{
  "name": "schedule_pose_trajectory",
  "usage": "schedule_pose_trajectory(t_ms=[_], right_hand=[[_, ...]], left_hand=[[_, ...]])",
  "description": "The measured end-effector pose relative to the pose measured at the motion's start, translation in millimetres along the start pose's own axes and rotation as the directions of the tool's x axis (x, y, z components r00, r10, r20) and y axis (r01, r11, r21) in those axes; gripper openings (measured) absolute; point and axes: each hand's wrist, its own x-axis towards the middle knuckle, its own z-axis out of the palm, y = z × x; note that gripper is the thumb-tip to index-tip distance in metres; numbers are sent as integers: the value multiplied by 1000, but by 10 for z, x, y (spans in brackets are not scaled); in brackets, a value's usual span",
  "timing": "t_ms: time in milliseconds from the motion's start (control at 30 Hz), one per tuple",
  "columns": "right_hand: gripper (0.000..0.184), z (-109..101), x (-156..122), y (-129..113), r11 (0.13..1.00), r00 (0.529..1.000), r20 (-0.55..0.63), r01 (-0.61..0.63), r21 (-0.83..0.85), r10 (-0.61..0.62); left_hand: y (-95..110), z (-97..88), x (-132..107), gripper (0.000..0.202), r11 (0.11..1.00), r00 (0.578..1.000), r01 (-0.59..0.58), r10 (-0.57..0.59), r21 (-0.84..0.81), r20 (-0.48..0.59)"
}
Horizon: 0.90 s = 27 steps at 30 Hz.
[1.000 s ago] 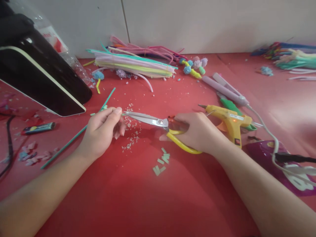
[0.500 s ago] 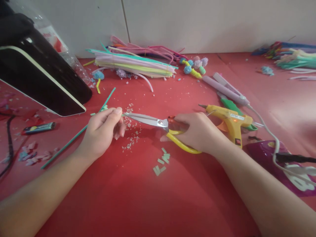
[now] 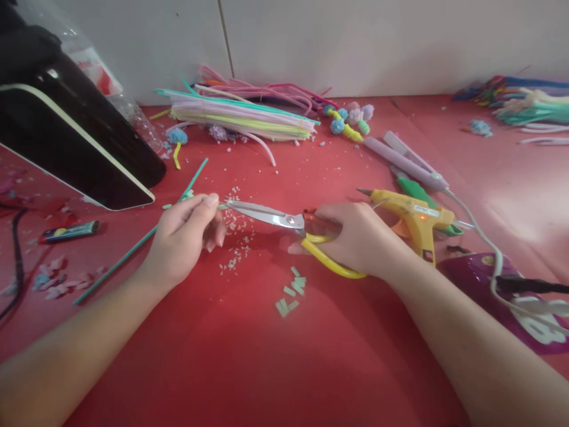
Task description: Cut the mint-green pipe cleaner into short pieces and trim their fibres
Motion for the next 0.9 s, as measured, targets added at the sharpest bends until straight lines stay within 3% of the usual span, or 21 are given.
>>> schedule_pose_trajectory(t_ms=[567,900], right_hand=[[68,10,18,-12,999,1000,-13,9,-50,-10],[65,-1,-1,8,999,1000,-2,6,34,-6]], left_hand=[[0,-15,7,41,1000,1000,-14,14,18,20],[-7,-13,2,39,1000,1000,-13,13,8,11]])
